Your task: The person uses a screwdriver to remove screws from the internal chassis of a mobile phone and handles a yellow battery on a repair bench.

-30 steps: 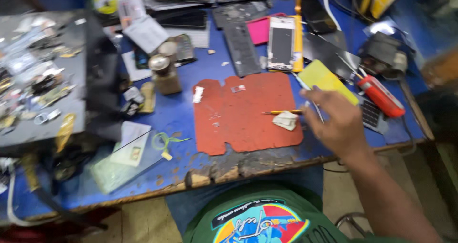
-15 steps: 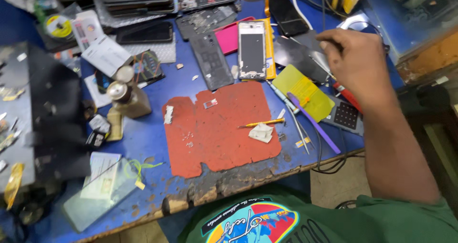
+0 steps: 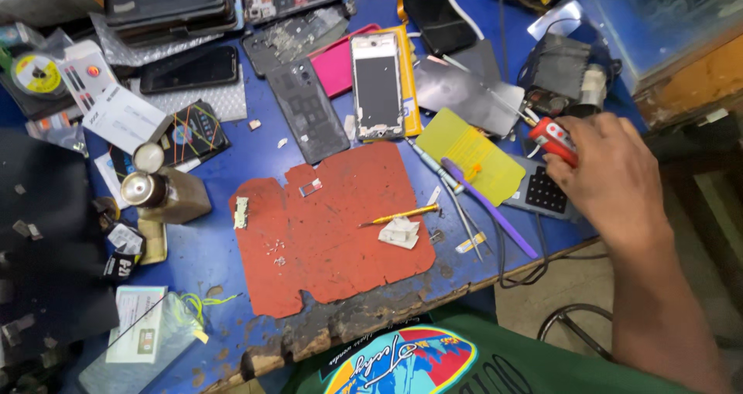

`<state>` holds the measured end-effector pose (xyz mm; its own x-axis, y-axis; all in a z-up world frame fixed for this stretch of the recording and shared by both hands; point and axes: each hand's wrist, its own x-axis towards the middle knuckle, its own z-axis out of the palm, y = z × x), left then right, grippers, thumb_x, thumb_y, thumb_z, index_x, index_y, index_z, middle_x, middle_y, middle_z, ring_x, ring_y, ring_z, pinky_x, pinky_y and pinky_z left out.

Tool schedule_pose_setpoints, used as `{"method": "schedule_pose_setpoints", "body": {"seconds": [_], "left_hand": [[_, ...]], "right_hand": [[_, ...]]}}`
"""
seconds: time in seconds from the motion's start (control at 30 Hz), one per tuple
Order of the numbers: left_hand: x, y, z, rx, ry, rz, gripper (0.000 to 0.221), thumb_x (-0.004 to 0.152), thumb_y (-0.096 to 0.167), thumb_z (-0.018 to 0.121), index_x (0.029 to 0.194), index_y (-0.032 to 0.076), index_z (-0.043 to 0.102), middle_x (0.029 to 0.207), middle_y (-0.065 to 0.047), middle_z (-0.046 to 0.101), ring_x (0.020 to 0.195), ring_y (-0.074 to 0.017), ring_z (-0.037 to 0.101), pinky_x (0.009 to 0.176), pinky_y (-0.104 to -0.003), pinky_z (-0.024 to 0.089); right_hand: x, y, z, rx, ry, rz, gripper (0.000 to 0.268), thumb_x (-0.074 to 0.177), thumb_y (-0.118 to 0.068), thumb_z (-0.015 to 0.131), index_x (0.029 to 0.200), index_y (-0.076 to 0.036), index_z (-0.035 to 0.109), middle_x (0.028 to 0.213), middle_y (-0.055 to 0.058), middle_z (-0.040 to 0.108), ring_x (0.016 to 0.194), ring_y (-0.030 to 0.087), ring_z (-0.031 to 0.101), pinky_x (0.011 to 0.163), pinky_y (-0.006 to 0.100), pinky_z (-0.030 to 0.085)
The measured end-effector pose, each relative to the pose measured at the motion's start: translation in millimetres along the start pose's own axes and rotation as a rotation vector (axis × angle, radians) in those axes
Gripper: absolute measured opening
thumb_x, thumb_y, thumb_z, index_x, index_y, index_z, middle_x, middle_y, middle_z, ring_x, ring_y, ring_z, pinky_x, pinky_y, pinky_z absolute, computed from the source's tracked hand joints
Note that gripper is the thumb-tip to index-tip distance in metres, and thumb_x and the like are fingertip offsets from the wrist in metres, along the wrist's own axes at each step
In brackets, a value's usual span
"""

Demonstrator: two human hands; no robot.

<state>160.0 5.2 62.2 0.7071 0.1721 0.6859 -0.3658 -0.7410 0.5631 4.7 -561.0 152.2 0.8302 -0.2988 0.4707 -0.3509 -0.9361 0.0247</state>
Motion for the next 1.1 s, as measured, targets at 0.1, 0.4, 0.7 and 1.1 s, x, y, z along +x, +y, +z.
{"method": "schedule_pose_setpoints", "body": {"seconds": [0.1,0.4,0.7,1.1], "left_hand": [[-9,64,6,-0.187,-0.151,0.343,0.038,0.089,0.01,0.068,0.124,-0.004,0.067,0.123,-0.022,0.068,0.117,-0.036,0.064,0.107,-0.056,0.047],[-4,262,52,-0.222,-0.26,1.2,0.031,0.1,0.018,0.067,0.123,-0.003,0.07,0.124,-0.016,0.069,0.124,-0.0313,0.062,0.119,-0.059,0.038],[2,223,31,-0.094,-0.402,1.303,0.02,0.087,0.021,0.065,0.097,0.003,0.068,0.093,-0.009,0.065,0.106,-0.0283,0.065,0.114,-0.064,0.04],[-43,101,4,-0.132,-0.414,1.205,0.018,0.08,0.017,0.068,0.072,0.014,0.053,0.065,0.001,0.04,0.067,-0.0129,0.057,0.105,-0.05,0.053]], "right_hand": [[1,5,-14,0.105,0.082,0.033,0.051,0.077,-0.016,0.082,0.125,-0.009,0.071,0.11,0.016,0.061,0.099,0.036,0.066,0.084,0.046,0.057],[-30,-48,-42,0.569,-0.57,-0.054,0.068,0.069,-0.029,0.082,0.133,-0.02,0.061,0.091,0.013,0.077,0.079,0.033,0.077,0.069,0.044,0.06],[-77,-84,30,0.983,-0.961,-0.26,0.068,0.084,-0.032,0.08,0.145,-0.019,0.053,0.105,0.013,0.08,0.1,0.028,0.079,0.088,0.038,0.058],[-102,-157,34,0.788,-1.118,-0.395,0.038,0.1,-0.045,0.059,0.131,-0.023,0.064,0.109,0.007,0.077,0.103,0.019,0.079,0.094,0.035,0.06]]}}
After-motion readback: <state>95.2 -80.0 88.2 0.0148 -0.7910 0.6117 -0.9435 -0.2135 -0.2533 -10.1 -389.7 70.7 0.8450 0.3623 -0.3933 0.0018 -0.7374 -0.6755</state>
